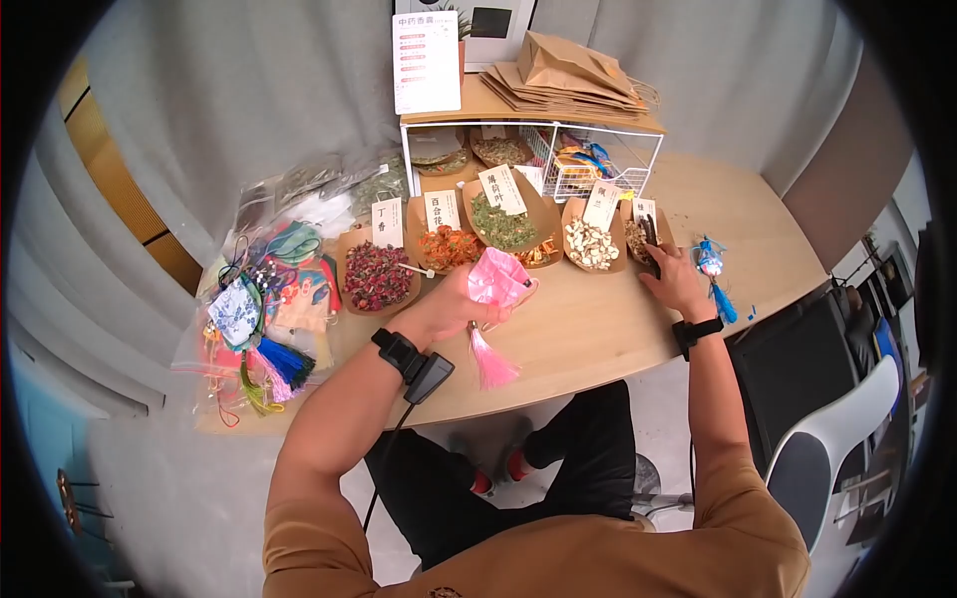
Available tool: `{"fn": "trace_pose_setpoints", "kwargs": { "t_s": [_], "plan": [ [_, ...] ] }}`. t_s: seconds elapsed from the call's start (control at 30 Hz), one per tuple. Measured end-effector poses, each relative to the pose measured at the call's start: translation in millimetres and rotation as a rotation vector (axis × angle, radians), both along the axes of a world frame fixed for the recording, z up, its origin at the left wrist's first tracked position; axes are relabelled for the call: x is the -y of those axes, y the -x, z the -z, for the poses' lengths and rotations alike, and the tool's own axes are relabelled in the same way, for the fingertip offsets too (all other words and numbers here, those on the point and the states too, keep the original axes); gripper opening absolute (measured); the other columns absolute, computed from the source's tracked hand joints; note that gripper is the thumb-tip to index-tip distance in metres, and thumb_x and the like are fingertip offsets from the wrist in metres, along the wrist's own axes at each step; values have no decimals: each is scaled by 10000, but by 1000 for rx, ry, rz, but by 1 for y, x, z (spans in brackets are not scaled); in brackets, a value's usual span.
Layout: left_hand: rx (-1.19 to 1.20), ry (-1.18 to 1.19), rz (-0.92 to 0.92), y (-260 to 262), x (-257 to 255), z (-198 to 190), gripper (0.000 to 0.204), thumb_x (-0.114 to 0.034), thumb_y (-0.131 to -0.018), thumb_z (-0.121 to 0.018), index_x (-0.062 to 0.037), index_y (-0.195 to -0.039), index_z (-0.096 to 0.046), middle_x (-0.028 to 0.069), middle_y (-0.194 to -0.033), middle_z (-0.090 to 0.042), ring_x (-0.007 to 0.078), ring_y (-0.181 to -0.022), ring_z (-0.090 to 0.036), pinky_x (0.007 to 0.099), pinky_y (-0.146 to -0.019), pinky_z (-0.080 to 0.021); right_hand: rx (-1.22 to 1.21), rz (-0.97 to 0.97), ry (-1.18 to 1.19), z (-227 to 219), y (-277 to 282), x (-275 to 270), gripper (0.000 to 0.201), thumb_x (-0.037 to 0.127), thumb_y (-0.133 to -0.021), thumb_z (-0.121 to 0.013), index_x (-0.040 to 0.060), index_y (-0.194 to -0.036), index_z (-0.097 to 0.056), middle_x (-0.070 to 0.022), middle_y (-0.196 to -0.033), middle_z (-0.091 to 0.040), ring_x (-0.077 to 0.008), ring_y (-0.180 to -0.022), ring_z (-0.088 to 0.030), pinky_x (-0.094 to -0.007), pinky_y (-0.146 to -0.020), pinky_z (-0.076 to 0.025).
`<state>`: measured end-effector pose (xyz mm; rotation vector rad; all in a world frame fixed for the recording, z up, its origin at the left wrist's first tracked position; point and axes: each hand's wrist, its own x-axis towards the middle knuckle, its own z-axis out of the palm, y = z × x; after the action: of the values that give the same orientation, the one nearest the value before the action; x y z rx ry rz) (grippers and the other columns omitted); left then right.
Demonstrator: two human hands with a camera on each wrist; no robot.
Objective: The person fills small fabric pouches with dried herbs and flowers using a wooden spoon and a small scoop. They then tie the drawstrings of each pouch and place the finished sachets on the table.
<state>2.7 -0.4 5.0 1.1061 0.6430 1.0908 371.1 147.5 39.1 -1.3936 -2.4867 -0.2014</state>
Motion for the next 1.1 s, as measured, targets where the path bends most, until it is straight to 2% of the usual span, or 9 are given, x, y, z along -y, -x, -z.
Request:
{"fn": "trace_pose_setpoints", "kwargs": {
  "t_s": [0.3, 0.37, 0.4, 0.5, 0.53, 0.7, 0.83, 0.93, 1.1],
  "plan": [
    [-31, -46, 12, -3, 10, -9, 475, -6, -737, -764, -28, -1159, -549, 32, -988, -622, 112, -888, -603, 274, -776, -497, -39, -16, 16, -8, -1, 10, 640, 232, -733, -765, 70, -1307, -530, -217, -1282, -527, -408, -1178, -488, -457, -976, -442],
    [19, -114, 98, -4, 8, -8, 475, -21, -723, -780, -23, -1143, -559, 37, -967, -624, 110, -874, -601, 268, -760, -493, -79, -28, -20, -20, 7, 20, 653, 231, -727, -770, 58, -1307, -525, -223, -1298, -515, -410, -1197, -473, -459, -988, -433],
    [46, -146, 133, -4, 8, -7, 476, -28, -716, -788, -21, -1135, -563, 39, -957, -625, 109, -867, -601, 265, -753, -491, -131, -111, -176, -24, 15, 25, 574, 175, -731, -766, 27, -1247, -562, -216, -1203, -570, -373, -1113, -548, -439, -918, -478],
    [-32, -130, 230, -1, 21, -22, 472, -50, -700, -808, -12, -1109, -577, 48, -939, -627, 113, -865, -600, 255, -736, -484, -358, -210, -80, -52, 60, 51, 454, 109, -740, -756, 11, -1158, -611, -188, -1028, -627, -324, -952, -627, -406, -795, -523],
    [-41, -113, 252, -1, 21, -18, 491, -43, -682, -822, -2, -1109, -583, 54, -953, -629, 121, -868, -603, 260, -743, -489, -402, -285, -73, -58, 78, 62, 346, 53, -759, -734, 2, -1087, -639, -157, -876, -629, -296, -800, -645, -387, -694, -530],
    [1, -74, 412, 6, 26, -18, 556, -31, -649, -846, 4, -1136, -579, 68, -1010, -628, 143, -904, -605, 283, -781, -496, -425, -692, 129, -57, 158, 89, 303, 40, -781, -705, 26, -1077, -644, -142, -856, -614, -302, -782, -623, -395, -669, -513],
    [-61, -191, 470, 8, 26, -20, 566, -28, -648, -849, 3, -1144, -579, 73, -1050, -628, 145, -950, -599, 287, -816, -489, -250, -988, 3, -49, 216, 87, 301, 62, -765, -678, 41, -1063, -645, -135, -868, -603, -314, -828, -620, -402, -695, -514],
    [-22, -205, 519, 7, 27, -22, 561, -37, -655, -850, 3, -1145, -580, 68, -1057, -630, 134, -960, -595, 282, -827, -484, -78, -1027, -13, -43, 250, 82, 259, 59, -764, -617, 47, -1020, -652, -130, -851, -589, -319, -857, -620, -403, -723, -519],
    [-67, -209, 516, 12, 29, -25, 582, -55, -655, -863, 1, -1155, -571, 58, -1060, -630, 126, -968, -594, 281, -837, -486, 63, -1014, -120, -15, 277, 68, 336, 78, -762, -639, 45, -1096, -655, -117, -859, -591, -298, -885, -615, -393, -746, -526]
  ]
}}
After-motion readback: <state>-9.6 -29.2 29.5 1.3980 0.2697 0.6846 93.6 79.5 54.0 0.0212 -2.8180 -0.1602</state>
